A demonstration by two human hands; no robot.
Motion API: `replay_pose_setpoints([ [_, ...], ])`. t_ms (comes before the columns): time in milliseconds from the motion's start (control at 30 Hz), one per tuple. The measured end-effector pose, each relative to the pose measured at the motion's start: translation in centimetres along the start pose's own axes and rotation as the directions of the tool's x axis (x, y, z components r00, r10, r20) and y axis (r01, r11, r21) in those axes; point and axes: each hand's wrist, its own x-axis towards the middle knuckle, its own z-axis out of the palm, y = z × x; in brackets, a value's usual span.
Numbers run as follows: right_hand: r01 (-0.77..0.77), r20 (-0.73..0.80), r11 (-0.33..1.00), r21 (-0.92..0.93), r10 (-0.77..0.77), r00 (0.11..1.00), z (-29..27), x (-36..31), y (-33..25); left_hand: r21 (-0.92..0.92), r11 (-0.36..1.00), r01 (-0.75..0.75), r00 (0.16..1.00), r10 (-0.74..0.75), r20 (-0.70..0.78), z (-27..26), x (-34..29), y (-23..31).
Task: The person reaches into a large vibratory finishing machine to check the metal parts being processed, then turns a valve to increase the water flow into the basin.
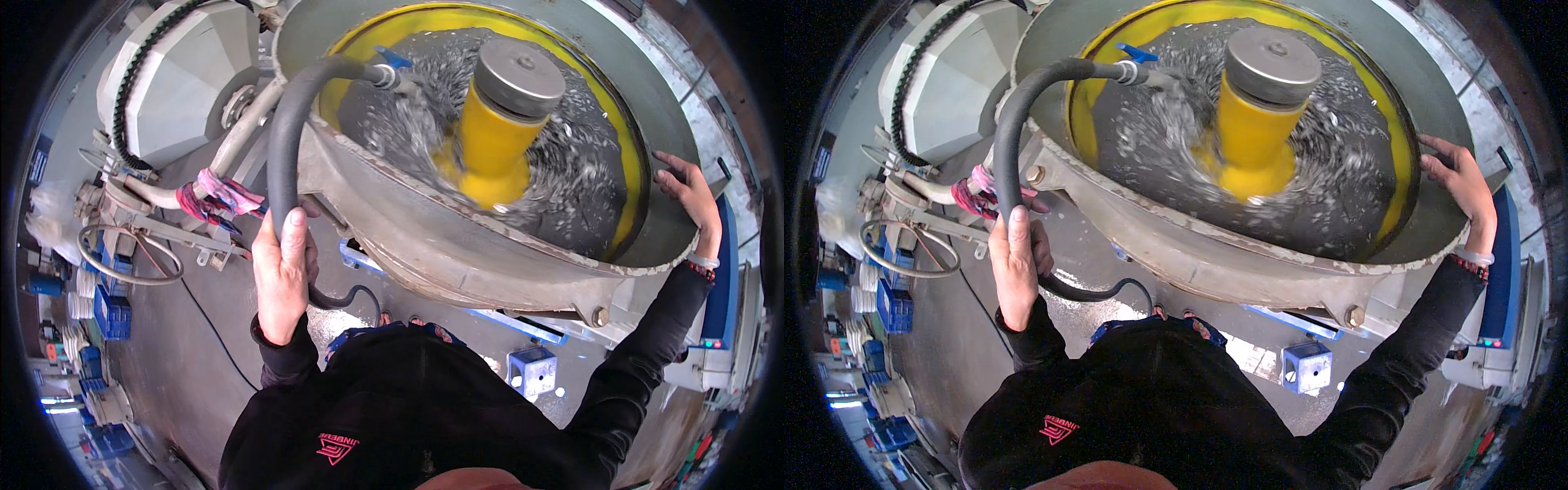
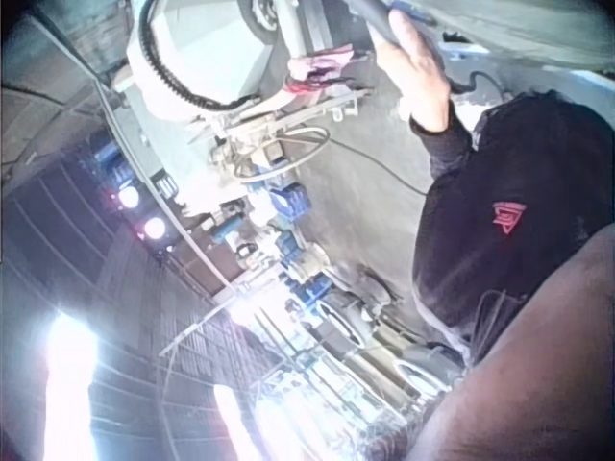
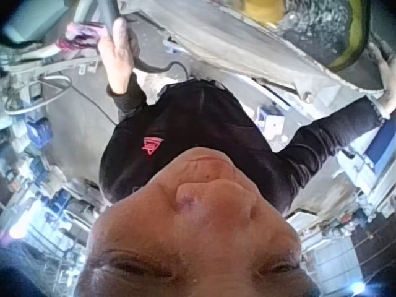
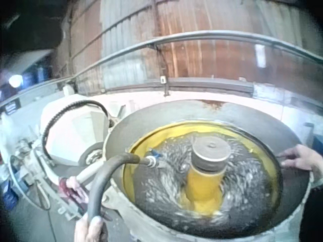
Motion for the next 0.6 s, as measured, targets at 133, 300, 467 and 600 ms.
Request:
replay_pose_setpoints([
  [133, -0.018, 0.013, 1.0, -0.017, 0.018, 1.0, 0.0, 0.1, -0.5, 0.021, 1.0, -0.007, 1.0, 0.007, -0.008, -0.1, -0.1, 0.0],
  [300, -0.015, 0.013, 1.0, 0.014, 0.015, 1.0, 0.0, 0.0, -0.5, 0.026, 1.0, -0.007, 1.0, 0.006, 0.021, -0.3, -0.1, -0.1],
  [467, -0.015, 0.005, 1.0, -0.014, 0.015, 1.0, 0.1, -0.1, -1.1, 0.059, 0.998, -0.011, 1.0, 0.01, 0.009, -0.3, 0.0, -0.1],
  [600, -0.015, -0.005, 1.0, -0.018, 0.015, 1.0, 0.2, -0.1, -1.0, 0.039, 0.999, 0.001, 1.0, -0.002, 0.022, -0.3, 0.0, 0.0],
])
